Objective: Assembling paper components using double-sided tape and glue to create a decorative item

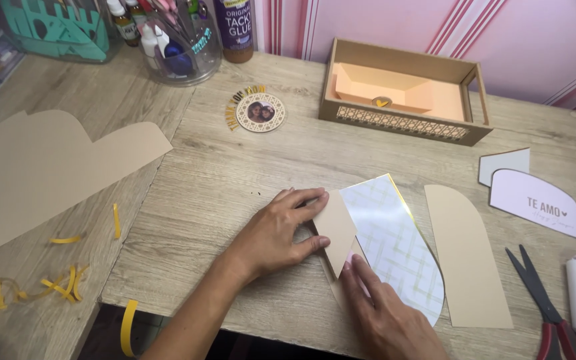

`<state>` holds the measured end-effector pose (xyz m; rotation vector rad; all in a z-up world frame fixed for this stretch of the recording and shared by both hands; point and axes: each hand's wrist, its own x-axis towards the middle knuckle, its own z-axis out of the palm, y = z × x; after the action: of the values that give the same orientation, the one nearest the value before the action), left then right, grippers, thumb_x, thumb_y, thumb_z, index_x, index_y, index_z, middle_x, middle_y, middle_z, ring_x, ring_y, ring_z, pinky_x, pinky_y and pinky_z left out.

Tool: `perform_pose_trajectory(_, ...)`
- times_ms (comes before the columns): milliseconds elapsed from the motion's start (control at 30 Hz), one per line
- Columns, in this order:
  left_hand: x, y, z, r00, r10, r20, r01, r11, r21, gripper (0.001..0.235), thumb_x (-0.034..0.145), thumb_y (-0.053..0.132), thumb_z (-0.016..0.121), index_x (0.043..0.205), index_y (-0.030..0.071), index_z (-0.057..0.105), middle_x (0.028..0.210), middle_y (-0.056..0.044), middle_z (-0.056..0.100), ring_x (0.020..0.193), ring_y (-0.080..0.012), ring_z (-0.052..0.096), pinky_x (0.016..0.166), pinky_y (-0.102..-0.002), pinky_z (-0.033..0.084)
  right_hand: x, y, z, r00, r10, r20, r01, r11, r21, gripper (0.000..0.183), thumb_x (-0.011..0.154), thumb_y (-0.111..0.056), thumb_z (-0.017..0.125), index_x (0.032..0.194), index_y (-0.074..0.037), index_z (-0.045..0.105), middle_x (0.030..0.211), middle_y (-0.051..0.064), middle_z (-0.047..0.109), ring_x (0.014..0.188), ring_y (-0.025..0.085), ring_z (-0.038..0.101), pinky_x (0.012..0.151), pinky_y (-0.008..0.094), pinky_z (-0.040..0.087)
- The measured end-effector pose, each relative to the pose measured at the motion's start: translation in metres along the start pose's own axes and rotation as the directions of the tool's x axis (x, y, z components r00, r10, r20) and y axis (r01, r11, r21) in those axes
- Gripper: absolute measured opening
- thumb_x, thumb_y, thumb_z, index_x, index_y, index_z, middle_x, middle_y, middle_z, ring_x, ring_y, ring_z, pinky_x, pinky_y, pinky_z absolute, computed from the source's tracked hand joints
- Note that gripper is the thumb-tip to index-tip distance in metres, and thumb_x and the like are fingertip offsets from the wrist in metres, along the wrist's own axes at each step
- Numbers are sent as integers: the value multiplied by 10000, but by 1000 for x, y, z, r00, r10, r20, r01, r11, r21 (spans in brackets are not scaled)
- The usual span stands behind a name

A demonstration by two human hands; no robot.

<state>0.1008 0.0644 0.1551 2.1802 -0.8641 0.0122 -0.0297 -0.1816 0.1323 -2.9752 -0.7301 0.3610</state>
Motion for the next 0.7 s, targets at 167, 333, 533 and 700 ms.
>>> perform_pose_trajectory(167,-1,0,2,999,-17,33,16,999,38,661,899,364,700,1472,74,542,1511,-162,518,1377,-318,472,1194,-441,297,9,-7,-27,957,90,277,-105,994,41,818,935,-40,473,1614,-175,38,1724,36,-43,1360,321,447,745,546,631)
perform_pose_trajectory(333,1,3,1,999,-20,38,17,998,55,670,892,350,703,1456,27,542,1505,-139,525,1377,-296,469,1188,-432,320,-4,-4,-23,943,109,315,-105,994,-29,865,948,-52,465,1632,-211,-39,1697,24,-30,1252,324,487,719,549,637)
perform_pose_trajectory(533,0,3,1,998,-53,40,52,998,41,686,883,347,712,1476,55,529,1519,-120,511,1373,-302,468,1162,-420,356,-28,-16,-13,842,398,365,-362,917,-165,792,946,-444,404,1593,-535,-42,1677,-326,11,1196,40,535,676,378,632)
perform_pose_trajectory(700,0,3,2,999,-33,14,33,999,19,685,860,329,741,1457,52,551,1493,-124,533,1353,-304,486,1149,-417,375,-5,-7,-32,901,158,404,-150,987,-51,756,1003,-163,414,1625,-247,-7,1673,-24,18,1182,300,530,722,575,613)
